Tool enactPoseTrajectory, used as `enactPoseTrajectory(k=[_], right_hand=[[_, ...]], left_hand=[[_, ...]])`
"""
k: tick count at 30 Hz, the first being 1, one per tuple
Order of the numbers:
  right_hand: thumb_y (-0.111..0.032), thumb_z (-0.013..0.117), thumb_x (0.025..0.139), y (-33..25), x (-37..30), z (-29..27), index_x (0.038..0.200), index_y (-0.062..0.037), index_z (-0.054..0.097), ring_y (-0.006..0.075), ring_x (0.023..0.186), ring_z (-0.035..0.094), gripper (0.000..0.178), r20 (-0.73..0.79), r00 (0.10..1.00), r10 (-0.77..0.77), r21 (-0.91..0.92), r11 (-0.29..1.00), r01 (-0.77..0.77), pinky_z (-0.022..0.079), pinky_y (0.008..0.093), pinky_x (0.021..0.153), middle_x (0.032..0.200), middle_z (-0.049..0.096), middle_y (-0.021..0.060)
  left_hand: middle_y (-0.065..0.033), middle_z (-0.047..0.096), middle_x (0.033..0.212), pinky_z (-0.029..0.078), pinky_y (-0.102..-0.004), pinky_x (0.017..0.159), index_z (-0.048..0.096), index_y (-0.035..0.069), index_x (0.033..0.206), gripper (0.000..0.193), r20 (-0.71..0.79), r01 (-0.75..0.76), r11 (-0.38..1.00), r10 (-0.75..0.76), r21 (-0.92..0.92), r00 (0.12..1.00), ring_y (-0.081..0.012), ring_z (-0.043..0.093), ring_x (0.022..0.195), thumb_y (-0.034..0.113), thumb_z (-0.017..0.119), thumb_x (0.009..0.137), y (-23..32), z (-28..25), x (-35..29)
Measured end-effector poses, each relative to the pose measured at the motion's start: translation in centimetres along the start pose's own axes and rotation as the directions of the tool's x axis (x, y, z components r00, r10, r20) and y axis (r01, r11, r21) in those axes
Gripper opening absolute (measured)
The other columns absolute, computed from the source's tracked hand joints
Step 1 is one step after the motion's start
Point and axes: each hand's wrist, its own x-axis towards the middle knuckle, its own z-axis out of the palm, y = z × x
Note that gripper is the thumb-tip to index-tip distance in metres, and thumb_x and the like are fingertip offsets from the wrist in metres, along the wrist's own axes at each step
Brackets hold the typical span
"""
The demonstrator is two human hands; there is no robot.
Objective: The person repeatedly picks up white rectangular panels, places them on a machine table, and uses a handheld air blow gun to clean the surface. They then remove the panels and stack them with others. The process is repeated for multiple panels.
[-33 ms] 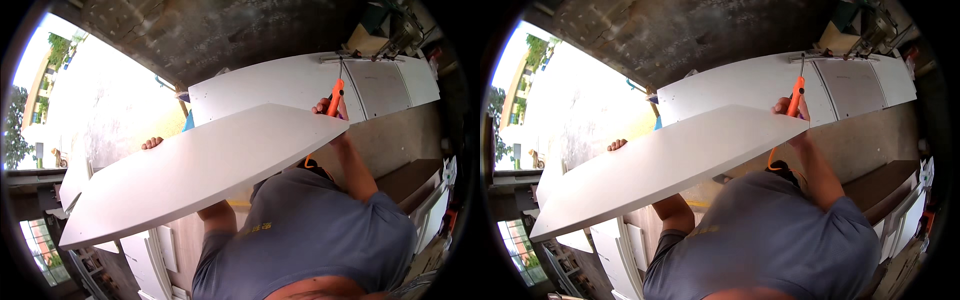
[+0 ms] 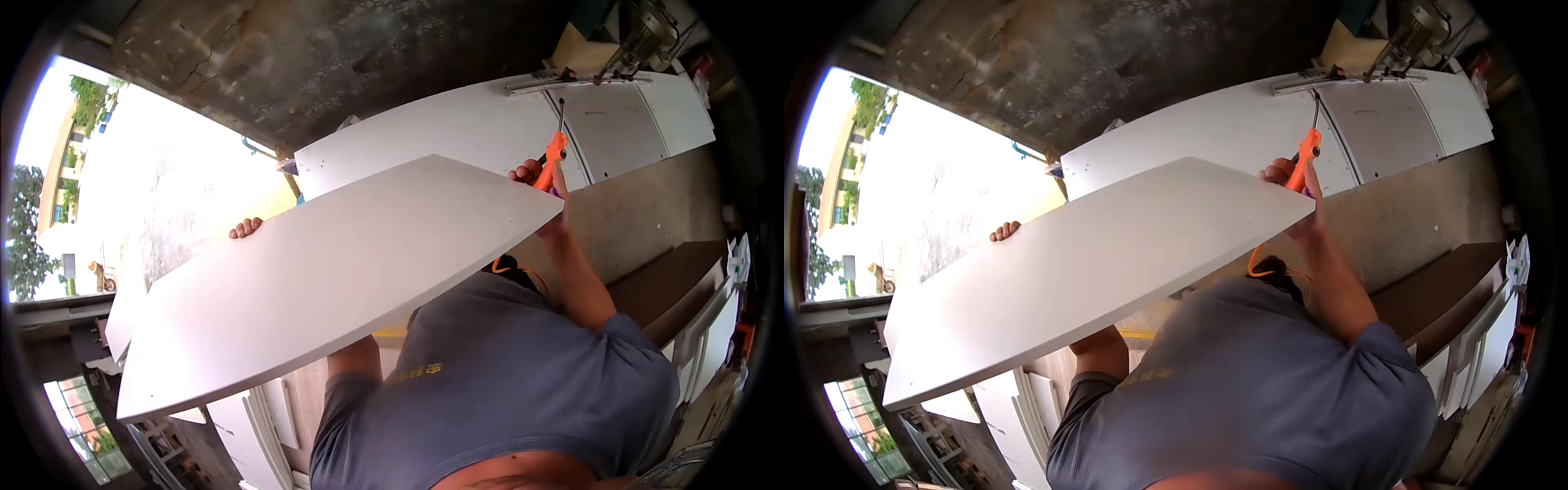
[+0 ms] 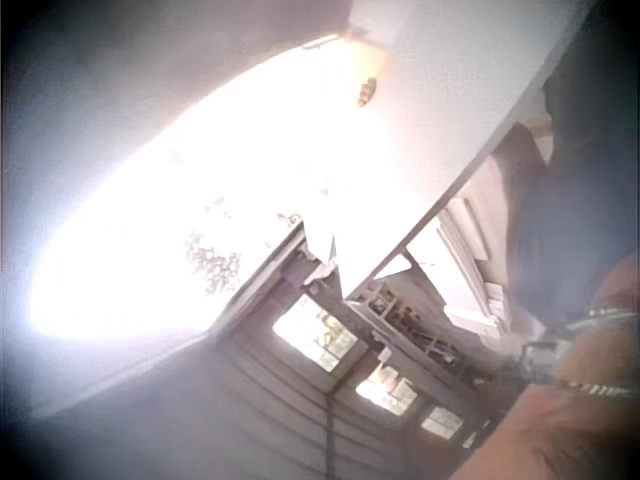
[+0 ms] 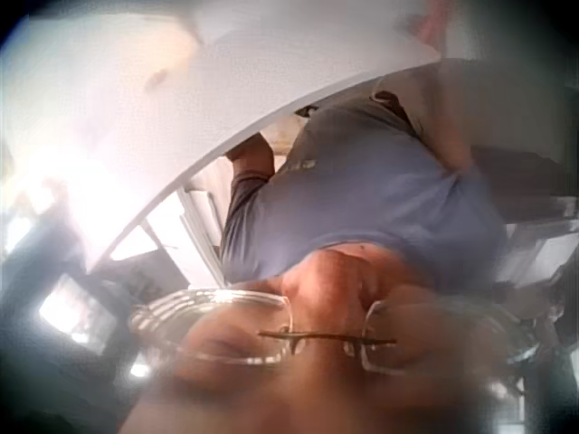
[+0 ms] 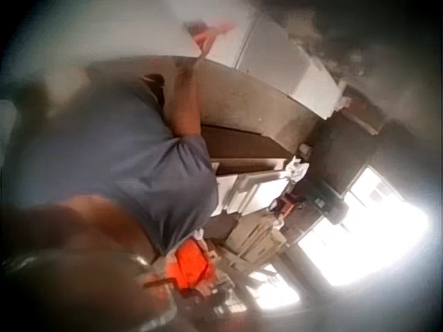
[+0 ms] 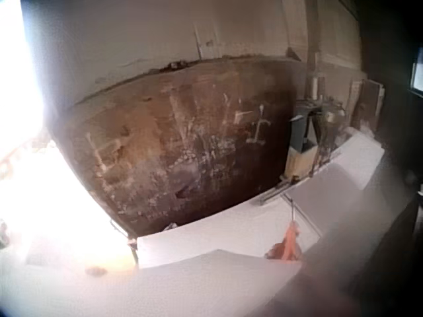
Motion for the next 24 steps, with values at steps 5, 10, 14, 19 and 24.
enactPoseTrajectory(k=[5, 10, 14, 19, 24], right_hand=[[-0.034, 0.056, 0.091, -11.0, -7.2, -9.1, 0.133, -0.0074, 0.046, 0.0272, 0.126, 0.045, 0.052, -0.186, 0.960, -0.210, 0.018, 0.976, 0.217, 0.039, 0.0417, 0.103, 0.136, 0.049, 0.0145], [-0.037, 0.057, 0.088, -20.2, -12.4, -15.6, 0.134, -0.0055, 0.046, 0.0280, 0.111, 0.055, 0.057, -0.365, 0.919, -0.147, -0.137, 0.985, 0.103, 0.048, 0.0384, 0.091, 0.141, 0.042, 0.0213], [-0.043, 0.049, 0.092, -23.3, -12.8, -17.4, 0.118, -0.0041, 0.057, 0.0288, 0.103, 0.061, 0.047, -0.373, 0.859, -0.350, -0.153, 0.937, 0.315, 0.050, 0.0395, 0.089, 0.138, 0.045, 0.0250], [-0.052, 0.036, 0.096, -26.4, -14.8, -22.4, 0.085, -0.0047, 0.062, 0.0302, 0.104, 0.063, 0.055, -0.401, 0.870, -0.288, 0.068, 0.937, 0.342, 0.054, 0.0408, 0.086, 0.129, 0.053, 0.0271], [-0.061, 0.032, 0.095, -30.7, -12.7, -26.0, 0.085, -0.0013, 0.059, 0.0350, 0.105, 0.062, 0.066, -0.418, 0.889, -0.187, 0.167, 0.946, 0.278, 0.055, 0.0446, 0.083, 0.117, 0.060, 0.0254]], left_hand=[[-0.0064, 0.059, 0.101, 0.047, -0.0334, 0.074, 0.055, 0.015, 0.100, 0.022, -0.149, 0.179, 0.933, -0.138, 0.313, 0.979, -0.0189, 0.055, 0.091, 0.034, 0.050, 0.091, -19.2, 9.5, 0.6], [-0.0069, 0.061, 0.099, 0.048, -0.0338, 0.074, 0.056, 0.016, 0.102, 0.025, -0.138, 0.354, 0.852, -0.326, 0.385, 0.935, -0.0194, 0.057, 0.090, 0.038, 0.052, 0.090, -30.9, 13.8, 0.8], [-0.0073, 0.062, 0.096, 0.049, -0.0341, 0.074, 0.057, 0.016, 0.103, 0.028, -0.081, 0.431, 0.820, -0.434, 0.376, 0.897, -0.0198, 0.059, 0.090, 0.040, 0.054, 0.089, -36.9, 14.3, 2.9], [-0.0078, 0.064, 0.094, 0.050, -0.0344, 0.074, 0.059, 0.017, 0.104, 0.031, 0.127, 0.553, 0.760, -0.620, 0.341, 0.774, -0.0203, 0.061, 0.090, 0.044, 0.057, 0.088, -43.6, 13.4, 4.4], [-0.0064, 0.061, 0.095, 0.047, -0.0339, 0.074, 0.055, 0.017, 0.097, 0.027, 0.179, 0.567, 0.803, -0.594, 0.183, 0.784, -0.0204, 0.056, 0.086, 0.042, 0.057, 0.086, -50.9, 12.5, 3.9]])
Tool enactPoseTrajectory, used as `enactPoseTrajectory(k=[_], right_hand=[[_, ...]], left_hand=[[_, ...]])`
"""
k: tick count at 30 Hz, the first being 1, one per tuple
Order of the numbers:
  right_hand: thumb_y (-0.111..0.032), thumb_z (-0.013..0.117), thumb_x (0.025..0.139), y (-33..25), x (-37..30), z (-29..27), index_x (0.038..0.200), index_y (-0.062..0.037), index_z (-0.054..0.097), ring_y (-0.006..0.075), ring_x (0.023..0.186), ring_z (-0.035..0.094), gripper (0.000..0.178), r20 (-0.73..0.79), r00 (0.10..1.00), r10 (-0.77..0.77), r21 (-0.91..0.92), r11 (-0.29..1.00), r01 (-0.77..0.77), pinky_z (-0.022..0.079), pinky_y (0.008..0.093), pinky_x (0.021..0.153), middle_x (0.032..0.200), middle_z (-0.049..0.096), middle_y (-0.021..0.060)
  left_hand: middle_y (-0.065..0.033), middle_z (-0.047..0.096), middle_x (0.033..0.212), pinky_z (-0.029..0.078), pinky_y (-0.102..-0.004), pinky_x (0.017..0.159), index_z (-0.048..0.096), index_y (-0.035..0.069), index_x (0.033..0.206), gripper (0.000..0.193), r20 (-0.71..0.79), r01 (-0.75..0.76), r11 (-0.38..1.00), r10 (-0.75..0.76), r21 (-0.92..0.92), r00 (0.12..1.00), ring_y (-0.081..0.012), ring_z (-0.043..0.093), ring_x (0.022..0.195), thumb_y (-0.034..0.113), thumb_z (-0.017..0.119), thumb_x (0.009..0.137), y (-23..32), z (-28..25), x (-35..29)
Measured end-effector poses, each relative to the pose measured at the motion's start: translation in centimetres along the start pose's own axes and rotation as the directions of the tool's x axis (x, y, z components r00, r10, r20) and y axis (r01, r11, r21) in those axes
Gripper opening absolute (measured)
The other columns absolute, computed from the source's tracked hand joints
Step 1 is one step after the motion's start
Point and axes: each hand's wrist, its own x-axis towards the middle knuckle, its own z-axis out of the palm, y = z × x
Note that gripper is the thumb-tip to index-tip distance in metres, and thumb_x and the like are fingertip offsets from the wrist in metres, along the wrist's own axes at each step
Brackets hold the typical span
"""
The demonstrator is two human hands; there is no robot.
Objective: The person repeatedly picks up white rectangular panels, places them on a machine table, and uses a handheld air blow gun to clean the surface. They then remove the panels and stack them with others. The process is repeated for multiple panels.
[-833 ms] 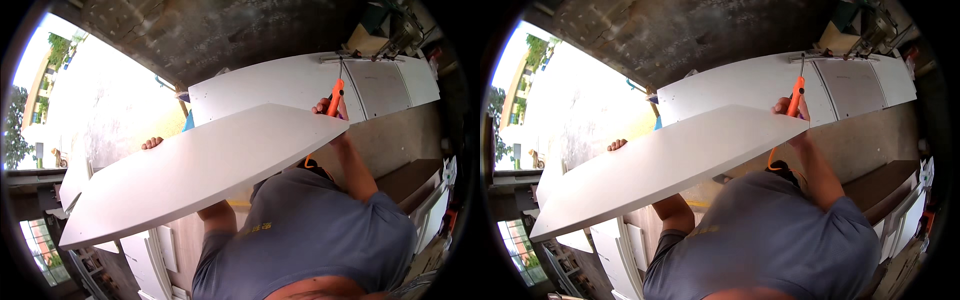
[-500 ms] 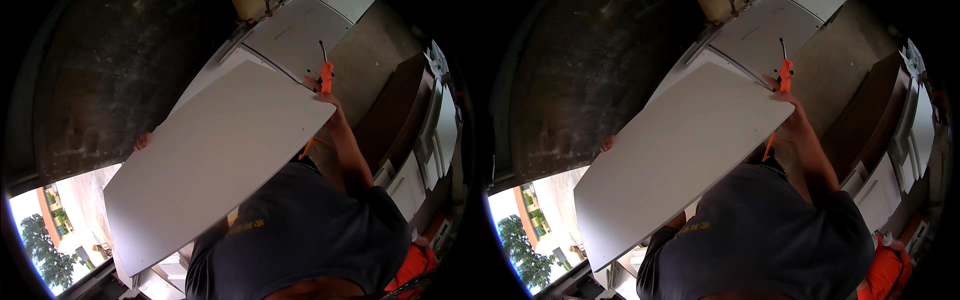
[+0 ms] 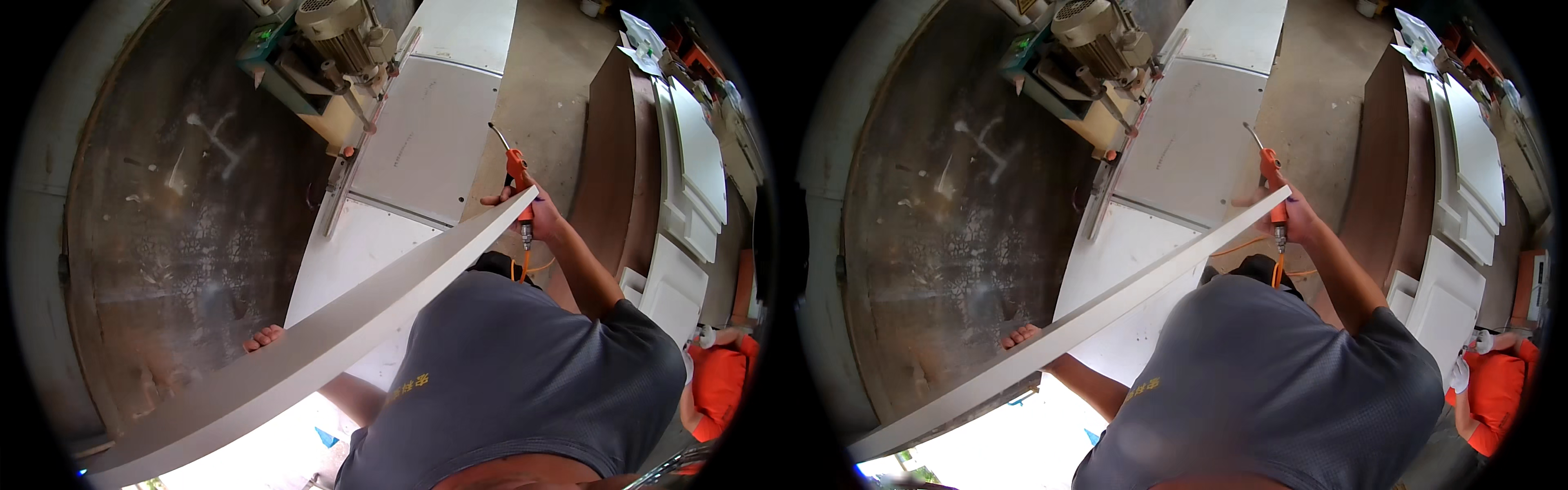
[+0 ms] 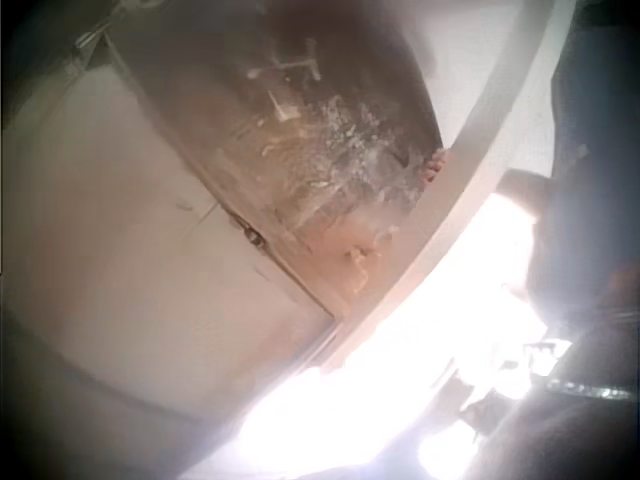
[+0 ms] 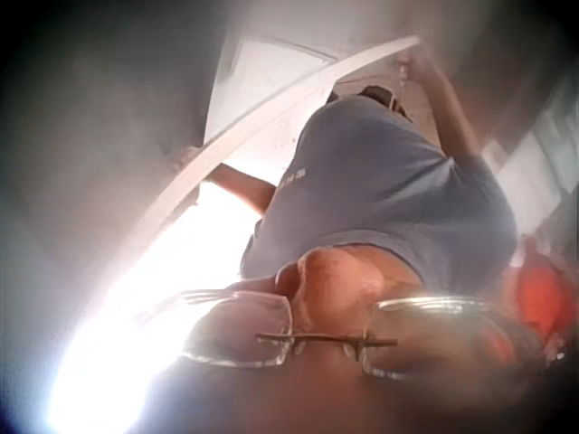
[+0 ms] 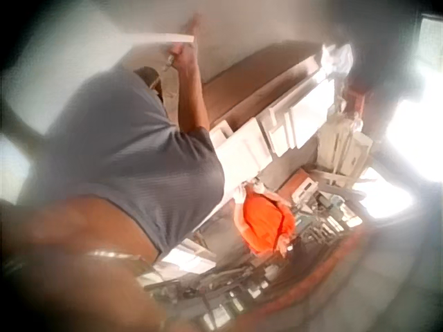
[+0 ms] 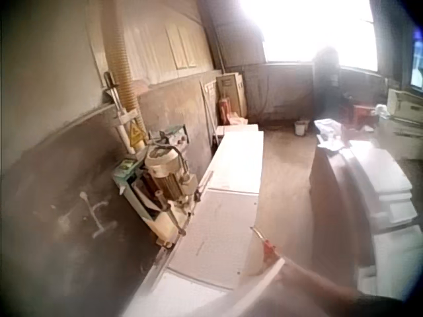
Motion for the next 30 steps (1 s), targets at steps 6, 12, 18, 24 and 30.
enactPoseTrajectory(k=[6, 12, 18, 24, 30], right_hand=[[-0.050, 0.047, 0.094, -4.3, 3.3, 2.4, 0.098, -0.0048, 0.057, 0.0343, 0.099, 0.065, 0.046, -0.107, 0.994, 0.008, -0.174, 0.984, -0.027, 0.057, 0.0242, 0.059, 0.124, 0.056, 0.0200], [-0.024, 0.058, 0.091, -8.9, 11.7, 0.7, 0.099, -0.0045, 0.055, 0.0189, 0.079, 0.067, 0.022, 0.037, 0.972, 0.230, -0.427, 0.883, -0.193, 0.045, 0.0200, 0.053, 0.090, 0.064, 0.0079], [-0.014, 0.052, 0.081, -20.9, 13.9, -4.3, 0.090, 0.0033, 0.056, 0.0243, 0.066, 0.067, 0.020, -0.071, 0.870, 0.488, -0.833, 0.450, -0.321, 0.053, 0.0364, 0.057, 0.076, 0.065, 0.0141], [-0.021, 0.056, 0.080, -33.9, 8.2, -16.3, 0.111, 0.0085, 0.045, 0.0291, 0.057, 0.065, 0.044, -0.565, 0.824, 0.046, -0.824, -0.094, -0.559, 0.052, 0.0406, 0.051, 0.078, 0.063, 0.0205], [-0.023, 0.060, 0.080, -36.7, 9.4, -24.2, 0.110, 0.0034, 0.050, 0.0227, 0.057, 0.062, 0.041, -0.204, 0.979, -0.010, -0.947, -0.250, -0.200, 0.051, 0.0362, 0.052, 0.077, 0.060, 0.0129]], left_hand=[[-0.0118, 0.044, 0.138, 0.039, -0.0554, 0.103, 0.038, 0.017, 0.141, 0.086, -0.505, -0.105, 0.915, 0.308, 0.389, 0.806, -0.0342, 0.042, 0.127, 0.070, 0.059, 0.076, -3.4, 16.0, 2.8], [-0.0158, 0.044, 0.133, 0.048, -0.0494, 0.098, 0.040, 0.003, 0.133, 0.088, -0.276, -0.104, 0.679, 0.428, 0.727, 0.861, -0.0310, 0.050, 0.119, 0.067, 0.062, 0.077, -4.0, 22.4, 6.3], [-0.0177, 0.058, 0.110, 0.053, -0.0362, 0.084, 0.053, -0.013, 0.111, 0.094, 0.095, -0.144, 0.093, 0.404, 0.985, 0.910, -0.0252, 0.061, 0.099, 0.062, 0.080, 0.062, -10.9, 39.3, 10.5], [-0.0104, 0.067, 0.089, 0.049, -0.0305, 0.074, 0.062, -0.007, 0.097, 0.043, 0.070, -0.061, -0.216, 0.037, 0.975, 0.997, -0.0173, 0.061, 0.078, 0.014, 0.083, 0.066, -24.2, 50.7, 16.1], [-0.0103, 0.067, 0.074, 0.048, -0.0288, 0.065, 0.061, 0.000, 0.085, 0.034, 0.032, -0.158, -0.530, -0.238, 0.833, 0.971, -0.0191, 0.062, 0.064, 0.017, 0.084, 0.066, -33.1, 51.3, 18.5]])
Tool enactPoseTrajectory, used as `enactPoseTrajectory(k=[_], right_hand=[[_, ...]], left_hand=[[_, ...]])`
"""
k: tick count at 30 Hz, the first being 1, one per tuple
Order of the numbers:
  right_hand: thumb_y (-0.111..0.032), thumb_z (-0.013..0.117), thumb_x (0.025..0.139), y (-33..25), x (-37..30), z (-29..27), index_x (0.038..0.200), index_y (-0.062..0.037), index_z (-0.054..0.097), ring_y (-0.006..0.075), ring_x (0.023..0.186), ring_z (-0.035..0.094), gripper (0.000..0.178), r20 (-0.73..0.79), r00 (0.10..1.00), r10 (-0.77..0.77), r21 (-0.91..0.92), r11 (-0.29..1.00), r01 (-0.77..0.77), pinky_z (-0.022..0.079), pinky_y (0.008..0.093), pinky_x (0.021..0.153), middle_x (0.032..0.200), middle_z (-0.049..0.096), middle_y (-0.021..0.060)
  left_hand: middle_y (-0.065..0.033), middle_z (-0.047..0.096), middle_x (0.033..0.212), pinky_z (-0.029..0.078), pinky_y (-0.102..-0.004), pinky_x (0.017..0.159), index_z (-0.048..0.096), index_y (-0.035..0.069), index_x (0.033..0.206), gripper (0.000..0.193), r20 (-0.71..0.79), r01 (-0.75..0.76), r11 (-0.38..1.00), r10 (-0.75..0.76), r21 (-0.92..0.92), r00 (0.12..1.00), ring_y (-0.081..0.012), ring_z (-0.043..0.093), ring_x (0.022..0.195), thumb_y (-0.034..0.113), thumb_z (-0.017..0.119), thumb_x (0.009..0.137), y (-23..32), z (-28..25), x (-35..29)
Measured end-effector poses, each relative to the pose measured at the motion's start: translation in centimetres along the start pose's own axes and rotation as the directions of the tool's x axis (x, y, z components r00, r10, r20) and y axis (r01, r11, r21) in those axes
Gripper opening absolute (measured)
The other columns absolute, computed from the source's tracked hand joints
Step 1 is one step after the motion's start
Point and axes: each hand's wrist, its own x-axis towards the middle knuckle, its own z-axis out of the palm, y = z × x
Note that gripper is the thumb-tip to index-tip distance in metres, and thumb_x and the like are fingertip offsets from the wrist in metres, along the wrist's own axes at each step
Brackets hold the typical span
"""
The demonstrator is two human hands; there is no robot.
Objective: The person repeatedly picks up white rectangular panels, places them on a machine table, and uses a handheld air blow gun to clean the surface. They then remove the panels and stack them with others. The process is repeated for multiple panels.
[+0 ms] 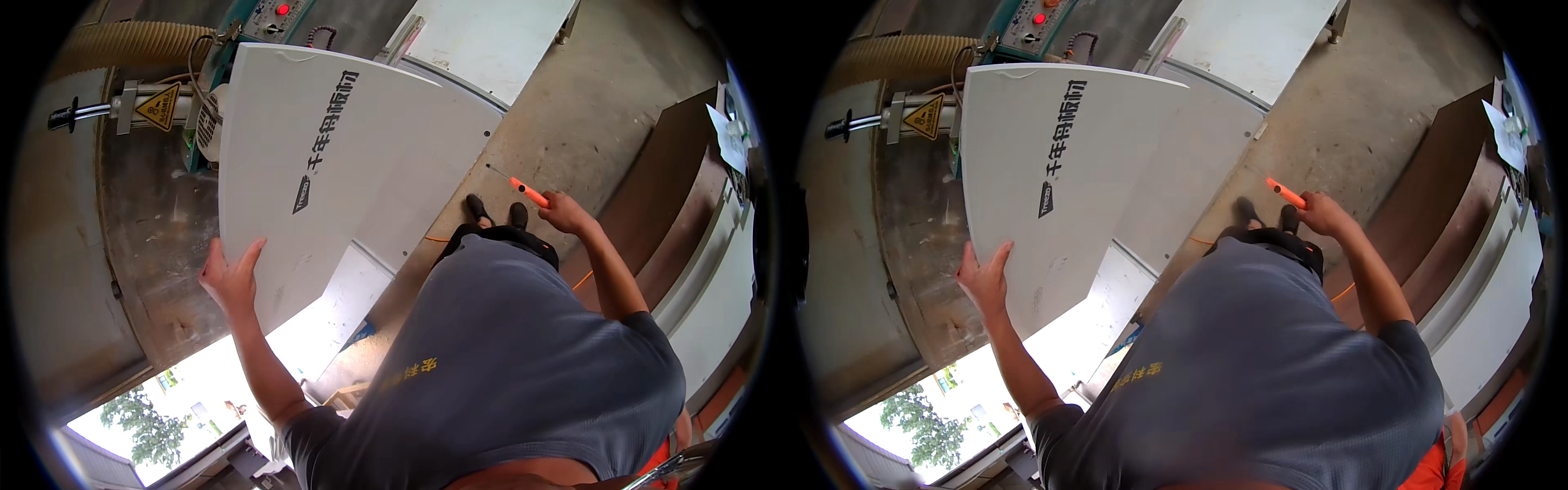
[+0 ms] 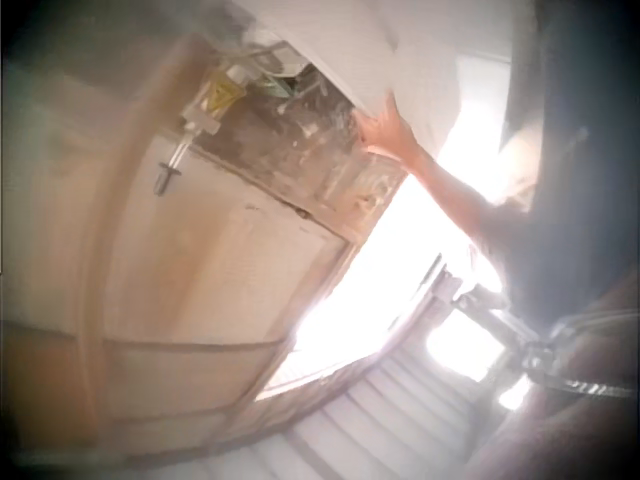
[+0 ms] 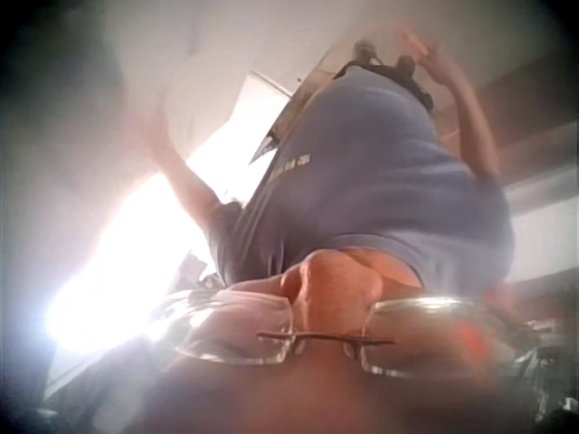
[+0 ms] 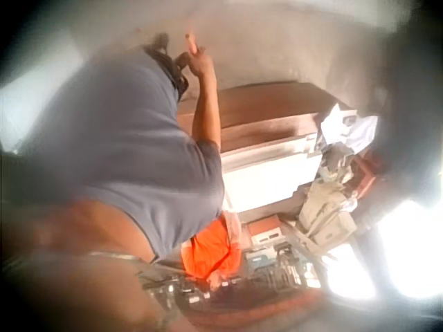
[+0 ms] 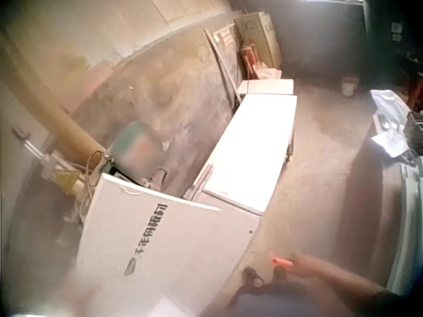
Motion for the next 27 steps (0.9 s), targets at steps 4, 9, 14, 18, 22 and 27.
enactPoseTrajectory(k=[4, 9, 14, 18, 22, 27], right_hand=[[-0.029, 0.062, 0.081, -4.3, 2.4, -6.6, 0.099, -0.0016, 0.062, 0.0196, 0.057, 0.061, 0.033, 0.448, 0.877, 0.174, 0.023, 0.978, -0.205, 0.049, 0.0339, 0.052, 0.074, 0.064, 0.0119], [-0.033, 0.062, 0.083, -5.7, 6.2, -12.1, 0.094, -0.0012, 0.062, 0.0165, 0.053, 0.059, 0.033, 0.457, 0.832, 0.314, -0.014, 0.938, -0.347, 0.046, 0.0309, 0.048, 0.062, 0.063, 0.0084], [-0.034, 0.061, 0.085, -1.0, 10.1, -16.8, 0.087, -0.0011, 0.061, 0.0157, 0.047, 0.058, 0.033, 0.085, 0.903, 0.421, 0.236, 0.872, -0.428, 0.043, 0.0296, 0.042, 0.058, 0.061, 0.0066], [-0.035, 0.060, 0.085, 2.6, 13.6, -21.6, 0.089, -0.0006, 0.061, 0.0164, 0.049, 0.061, 0.034, -0.011, 0.882, 0.471, 0.296, 0.844, -0.447, 0.043, 0.0296, 0.041, 0.056, 0.060, 0.0069], [-0.035, 0.060, 0.084, 5.1, 16.2, -27.2, 0.093, 0.0002, 0.062, 0.0162, 0.048, 0.058, 0.037, -0.043, 0.860, 0.509, 0.343, 0.816, -0.466, 0.042, 0.0303, 0.043, 0.057, 0.061, 0.0078], [-0.032, 0.060, 0.083, 8.3, 20.3, -36.2, 0.096, 0.0001, 0.060, 0.0162, 0.051, 0.059, 0.035, -0.078, 0.847, 0.526, 0.384, 0.800, -0.462, 0.042, 0.0303, 0.045, 0.063, 0.064, 0.0099]], left_hand=[[-0.0105, 0.067, 0.073, 0.048, -0.0310, 0.061, 0.060, 0.003, 0.080, 0.035, 0.090, -0.020, 0.999, 0.016, 0.045, 0.996, -0.0234, 0.063, 0.062, 0.023, 0.085, 0.067, -0.8, 4.5, 2.5], [-0.0105, 0.065, 0.070, 0.048, -0.0320, 0.057, 0.058, 0.003, 0.079, 0.038, 0.163, -0.068, 0.996, 0.057, 0.063, 0.985, -0.0251, 0.062, 0.059, 0.028, 0.084, 0.067, -0.9, 8.5, 4.6], [-0.0092, 0.058, 0.059, 0.046, -0.0343, 0.051, 0.052, 0.006, 0.071, 0.046, 0.215, -0.145, 0.981, 0.115, 0.130, 0.970, -0.0289, 0.057, 0.053, 0.040, 0.082, 0.067, 0.4, 12.8, 8.0], [-0.0115, 0.062, 0.066, 0.048, -0.0371, 0.055, 0.054, 0.005, 0.074, 0.046, 0.265, -0.227, 0.960, 0.179, 0.164, 0.947, -0.0316, 0.061, 0.060, 0.042, 0.080, 0.069, 3.2, 16.5, 10.8], [-0.0128, 0.064, 0.068, 0.049, -0.0392, 0.056, 0.057, 0.005, 0.077, 0.045, 0.328, -0.256, 0.942, 0.177, 0.217, 0.928, -0.0328, 0.063, 0.064, 0.043, 0.079, 0.070, 6.2, 20.1, 13.5], [-0.0126, 0.064, 0.068, 0.049, -0.0416, 0.057, 0.055, 0.006, 0.078, 0.047, 0.302, -0.252, 0.943, 0.181, 0.216, 0.936, -0.0336, 0.063, 0.064, 0.047, 0.076, 0.071, 11.5, 25.3, 17.5]])
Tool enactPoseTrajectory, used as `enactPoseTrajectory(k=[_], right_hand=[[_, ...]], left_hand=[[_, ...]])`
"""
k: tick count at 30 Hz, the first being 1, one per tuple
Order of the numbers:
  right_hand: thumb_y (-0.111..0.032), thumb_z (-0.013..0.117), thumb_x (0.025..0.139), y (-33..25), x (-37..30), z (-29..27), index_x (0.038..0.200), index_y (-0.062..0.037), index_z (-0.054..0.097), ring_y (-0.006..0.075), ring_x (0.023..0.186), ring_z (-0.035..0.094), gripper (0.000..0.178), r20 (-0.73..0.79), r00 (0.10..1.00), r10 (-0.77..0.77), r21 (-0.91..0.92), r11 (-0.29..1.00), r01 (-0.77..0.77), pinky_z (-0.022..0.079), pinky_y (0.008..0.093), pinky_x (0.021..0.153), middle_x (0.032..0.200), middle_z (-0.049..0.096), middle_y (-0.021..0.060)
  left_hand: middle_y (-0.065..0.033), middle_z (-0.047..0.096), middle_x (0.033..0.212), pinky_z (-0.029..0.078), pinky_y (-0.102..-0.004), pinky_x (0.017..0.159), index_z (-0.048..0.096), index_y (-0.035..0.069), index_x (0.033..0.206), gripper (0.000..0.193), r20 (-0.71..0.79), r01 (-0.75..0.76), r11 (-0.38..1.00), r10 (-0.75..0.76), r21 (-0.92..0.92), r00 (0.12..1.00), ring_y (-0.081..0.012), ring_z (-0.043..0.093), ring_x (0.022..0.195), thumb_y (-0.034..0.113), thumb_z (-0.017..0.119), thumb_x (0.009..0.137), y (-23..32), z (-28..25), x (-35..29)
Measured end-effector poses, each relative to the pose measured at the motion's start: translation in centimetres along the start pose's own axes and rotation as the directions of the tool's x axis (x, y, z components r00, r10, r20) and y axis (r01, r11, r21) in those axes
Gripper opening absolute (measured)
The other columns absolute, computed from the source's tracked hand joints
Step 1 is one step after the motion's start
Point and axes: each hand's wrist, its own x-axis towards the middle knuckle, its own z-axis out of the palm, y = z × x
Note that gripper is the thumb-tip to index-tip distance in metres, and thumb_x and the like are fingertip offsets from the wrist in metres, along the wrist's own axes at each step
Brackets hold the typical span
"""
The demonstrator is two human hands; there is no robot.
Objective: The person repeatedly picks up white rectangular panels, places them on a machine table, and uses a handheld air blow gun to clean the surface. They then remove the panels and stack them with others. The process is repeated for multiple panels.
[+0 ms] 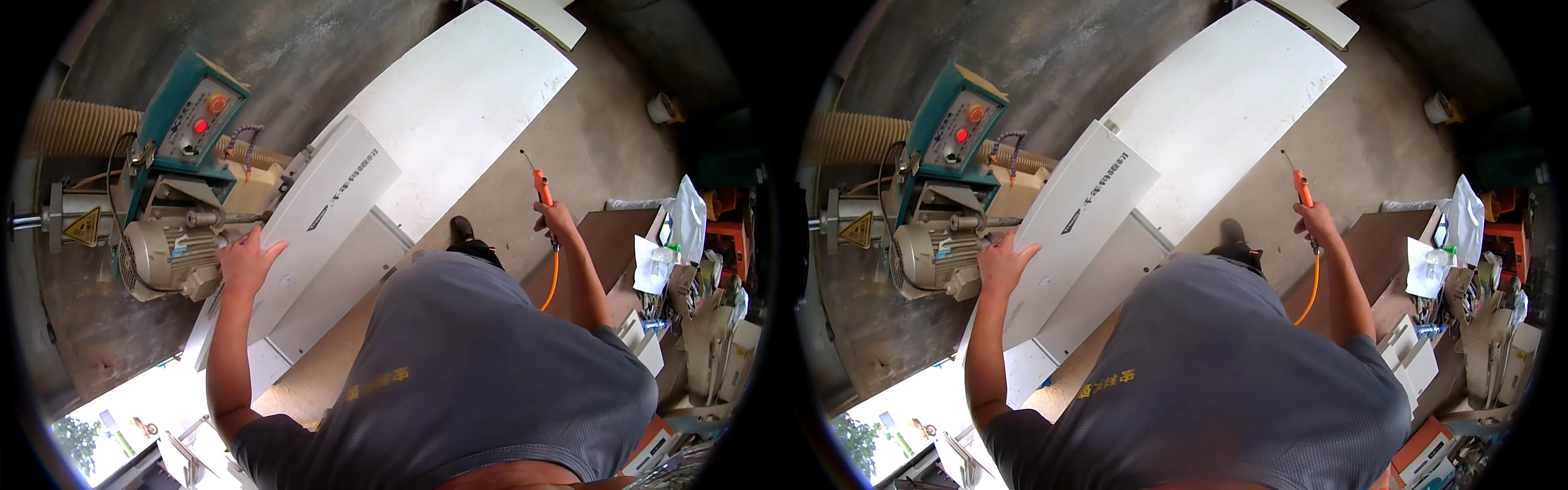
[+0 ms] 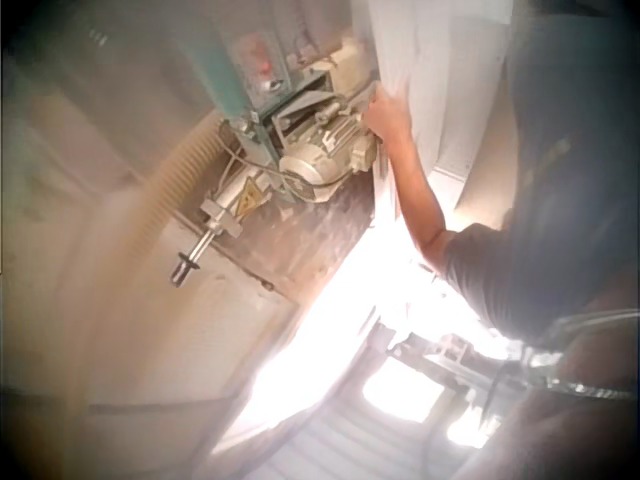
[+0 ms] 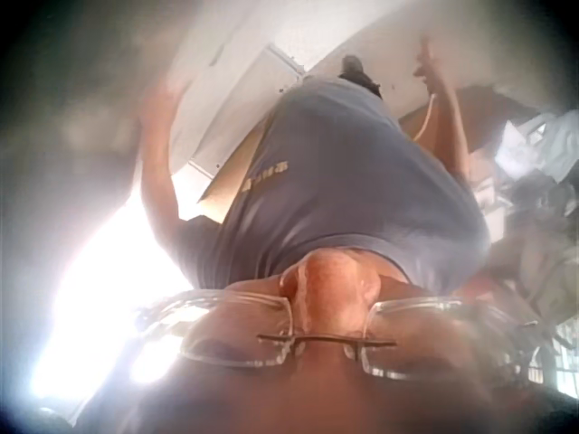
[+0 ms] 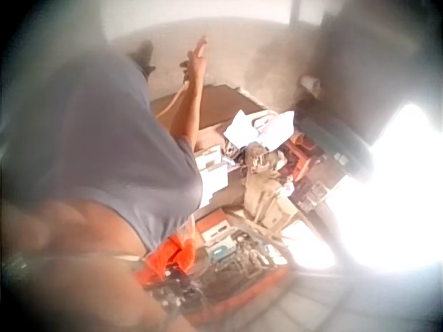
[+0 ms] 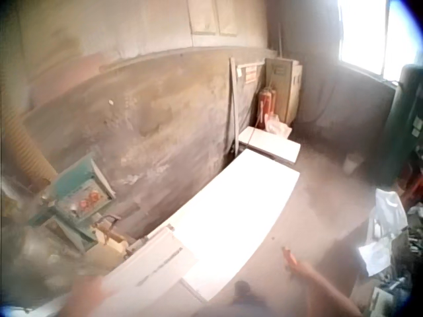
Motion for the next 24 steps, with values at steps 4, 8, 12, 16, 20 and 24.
enactPoseTrajectory(k=[4, 8, 12, 16, 20, 24], right_hand=[[-0.034, 0.058, 0.085, -4.4, 1.9, -7.1, 0.103, -0.0026, 0.062, 0.0138, 0.054, 0.059, 0.037, 0.212, 0.973, -0.089, 0.044, 0.996, 0.082, 0.039, 0.0277, 0.045, 0.065, 0.065, 0.0084], [-0.029, 0.052, 0.090, -9.1, 1.4, -12.0, 0.111, 0.0042, 0.056, 0.0139, 0.048, 0.055, 0.040, 0.488, 0.808, -0.331, 0.264, 0.938, 0.225, 0.037, 0.0240, 0.042, 0.056, 0.057, 0.0082], [-0.031, 0.057, 0.086, -11.9, 3.3, -13.4, 0.110, 0.0095, 0.053, 0.0168, 0.043, 0.049, 0.047, 0.638, 0.601, -0.481, 0.411, 0.873, 0.262, 0.043, 0.0252, 0.044, 0.052, 0.053, 0.0096], [-0.025, 0.061, 0.078, -16.5, 1.8, -9.0, 0.111, 0.0079, 0.055, 0.0182, 0.060, 0.062, 0.046, 0.910, 0.328, -0.255, 0.176, 0.952, 0.250, 0.044, 0.0244, 0.044, 0.068, 0.064, 0.0119], [-0.022, 0.063, 0.079, -18.5, -0.3, -0.2, 0.106, 0.0006, 0.063, 0.0110, 0.066, 0.062, 0.034, 0.919, 0.334, 0.210, -0.368, 0.764, 0.530, 0.044, 0.0239, 0.047, 0.076, 0.067, 0.0061], [-0.025, 0.065, 0.082, -16.9, -3.4, 8.1, 0.100, -0.0031, 0.066, 0.0087, 0.063, 0.060, 0.029, 0.877, 0.377, 0.297, -0.475, 0.656, 0.587, 0.043, 0.0243, 0.049, 0.073, 0.065, 0.0028]], left_hand=[[-0.0120, 0.065, 0.070, 0.049, -0.0423, 0.058, 0.054, 0.007, 0.078, 0.045, 0.002, 0.050, 0.999, -0.050, 0.006, 0.999, -0.0329, 0.064, 0.066, 0.047, 0.074, 0.072, 5.3, 0.6, 4.4], [-0.0063, 0.062, 0.073, 0.049, -0.0394, 0.062, 0.055, 0.009, 0.079, 0.033, -0.084, 0.047, 0.988, -0.060, -0.149, 0.995, -0.0279, 0.063, 0.072, 0.036, 0.073, 0.074, 11.8, 0.8, 7.0], [-0.0007, 0.062, 0.089, 0.051, -0.0349, 0.069, 0.062, 0.011, 0.092, 0.021, -0.096, 0.073, 0.945, -0.109, -0.318, 0.989, -0.0200, 0.060, 0.088, 0.021, 0.068, 0.074, 18.8, 1.7, 5.0], [-0.0002, 0.061, 0.115, 0.049, -0.0324, 0.086, 0.065, 0.013, 0.110, 0.035, -0.104, 0.065, 0.825, -0.148, -0.561, 0.984, -0.0208, 0.056, 0.106, 0.008, 0.061, 0.076, 25.4, 5.6, 1.7], [0.0003, 0.055, 0.127, 0.046, -0.0351, 0.094, 0.062, 0.013, 0.118, 0.037, -0.077, 0.118, 0.739, -0.224, -0.664, 0.972, -0.0228, 0.051, 0.115, 0.009, 0.056, 0.081, 28.2, 12.3, -1.2], [-0.0028, 0.040, 0.144, 0.034, -0.0412, 0.107, 0.053, 0.016, 0.132, 0.044, 0.093, 0.281, 0.615, -0.319, -0.737, 0.943, -0.0298, 0.038, 0.130, 0.019, 0.054, 0.087, 28.5, 20.0, -4.6]])
